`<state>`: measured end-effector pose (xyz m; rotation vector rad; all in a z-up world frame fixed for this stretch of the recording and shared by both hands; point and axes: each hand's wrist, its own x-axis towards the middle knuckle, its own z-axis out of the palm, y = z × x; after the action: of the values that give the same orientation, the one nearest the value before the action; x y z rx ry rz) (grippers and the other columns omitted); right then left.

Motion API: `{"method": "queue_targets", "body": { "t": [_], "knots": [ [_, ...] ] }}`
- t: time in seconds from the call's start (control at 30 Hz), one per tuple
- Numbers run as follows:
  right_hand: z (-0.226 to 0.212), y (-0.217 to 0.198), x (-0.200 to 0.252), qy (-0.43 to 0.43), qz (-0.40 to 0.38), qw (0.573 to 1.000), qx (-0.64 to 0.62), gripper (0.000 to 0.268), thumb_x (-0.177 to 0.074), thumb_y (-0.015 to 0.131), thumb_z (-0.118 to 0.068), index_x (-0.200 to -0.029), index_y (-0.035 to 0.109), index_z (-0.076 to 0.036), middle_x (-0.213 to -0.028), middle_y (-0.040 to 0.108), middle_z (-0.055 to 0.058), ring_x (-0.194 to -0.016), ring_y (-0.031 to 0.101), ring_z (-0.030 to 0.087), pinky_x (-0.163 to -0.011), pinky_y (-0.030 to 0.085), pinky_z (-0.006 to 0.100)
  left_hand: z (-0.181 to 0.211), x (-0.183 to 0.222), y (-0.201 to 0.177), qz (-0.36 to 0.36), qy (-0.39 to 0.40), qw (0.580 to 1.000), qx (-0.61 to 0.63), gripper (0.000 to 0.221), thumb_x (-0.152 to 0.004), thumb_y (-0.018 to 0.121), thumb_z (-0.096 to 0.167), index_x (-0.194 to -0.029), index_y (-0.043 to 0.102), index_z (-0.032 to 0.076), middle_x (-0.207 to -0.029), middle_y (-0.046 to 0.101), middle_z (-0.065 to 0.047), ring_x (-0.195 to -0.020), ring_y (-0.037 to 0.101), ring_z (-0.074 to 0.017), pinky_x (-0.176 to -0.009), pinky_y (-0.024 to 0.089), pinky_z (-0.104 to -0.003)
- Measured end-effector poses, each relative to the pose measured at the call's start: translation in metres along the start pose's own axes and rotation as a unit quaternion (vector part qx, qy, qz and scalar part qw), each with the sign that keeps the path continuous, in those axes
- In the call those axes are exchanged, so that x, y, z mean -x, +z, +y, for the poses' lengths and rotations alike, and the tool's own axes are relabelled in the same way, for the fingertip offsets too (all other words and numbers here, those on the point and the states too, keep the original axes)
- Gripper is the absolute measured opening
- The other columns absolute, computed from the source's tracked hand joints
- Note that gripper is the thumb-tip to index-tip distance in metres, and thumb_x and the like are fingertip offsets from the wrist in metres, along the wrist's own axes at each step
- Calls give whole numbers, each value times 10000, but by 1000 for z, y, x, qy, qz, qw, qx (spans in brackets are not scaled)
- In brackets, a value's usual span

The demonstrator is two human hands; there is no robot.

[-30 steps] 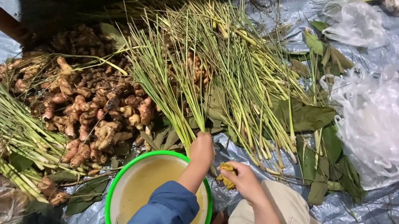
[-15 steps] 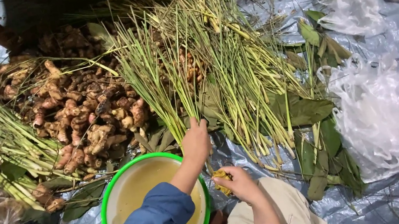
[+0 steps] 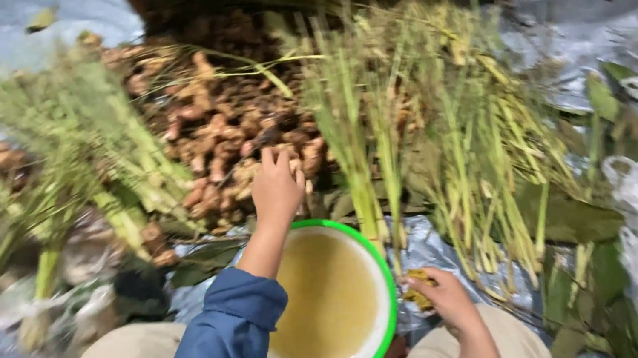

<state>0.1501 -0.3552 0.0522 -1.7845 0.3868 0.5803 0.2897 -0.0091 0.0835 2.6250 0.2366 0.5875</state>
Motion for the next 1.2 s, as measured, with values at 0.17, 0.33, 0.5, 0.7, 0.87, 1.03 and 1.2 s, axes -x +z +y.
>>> {"method": "queue_targets", "body": {
  "t": [0.17, 0.33, 0.5, 0.7, 0.87, 1.03, 1.2],
  "knots": [
    [15, 1, -14, 29, 24, 999, -33, 234, -906, 735, -107, -1049, 781, 73, -792, 715, 150, -595, 567, 190, -511, 415, 283, -104, 5, -45, 75, -89, 992, -54, 257, -908, 646, 270, -1057, 740, 83, -1016, 613, -156, -777, 622, -389, -625, 530, -477],
    [11, 8, -14, 12, 80, 991, -104, 250, -929, 718, -134, -1121, 748, 23, -837, 667, 96, -582, 524, 141, -464, 326, 235, -192, 26, -93, -41, -291, 956, 3, 382, -837, 795, 369, -1014, 705, 43, -1122, 583, -173, -960, 622, -420, -826, 519, -513],
    [8, 4, -27, -15, 161, 973, -166, 272, -1024, 648, -187, -1138, 690, 57, -911, 648, 120, -630, 501, 142, -493, 337, 254, -243, 38, -94, -18, -291, 956, -7, 313, -928, 570, 210, -874, 734, -50, -864, 710, -253, -751, 656, -452, -708, 554, -503],
    [-30, 17, 4, 47, 201, 972, -114, 253, -1085, 598, -162, -1154, 695, 61, -919, 639, 159, -659, 492, 168, -533, 382, 277, -232, 21, -100, -137, -382, 913, 46, 280, -870, 531, 163, -990, 763, 63, -981, 759, -154, -891, 691, -390, -789, 549, -466],
    [10, 1, -25, -14, 180, 977, -118, 270, -1079, 593, -119, -1132, 691, 127, -797, 585, 156, -533, 442, 163, -423, 339, 291, -261, 19, -64, -93, -340, 935, -33, 255, -869, 654, 250, -982, 680, 23, -885, 720, -190, -820, 698, -394, -726, 565, -485],
    [3, 3, -30, 36, 196, 980, -31, 317, -1089, 614, -167, -1120, 745, 119, -732, 598, 218, -458, 438, 240, -413, 335, 358, -286, 7, -40, -88, -309, 936, -143, 436, -855, 768, 462, -948, 642, 55, -744, 677, -98, -605, 663, -284, -559, 542, -394],
    [-11, 6, -27, 128, 196, 970, 59, 388, -1077, 608, -368, -1179, 790, -41, -528, 458, 147, -371, 339, 214, -388, 228, 354, -281, -6, -53, -130, -400, 905, -67, 254, -915, 607, 171, -1062, 574, -34, -813, 706, -172, -646, 704, -326, -600, 591, -416]
  ]
}}
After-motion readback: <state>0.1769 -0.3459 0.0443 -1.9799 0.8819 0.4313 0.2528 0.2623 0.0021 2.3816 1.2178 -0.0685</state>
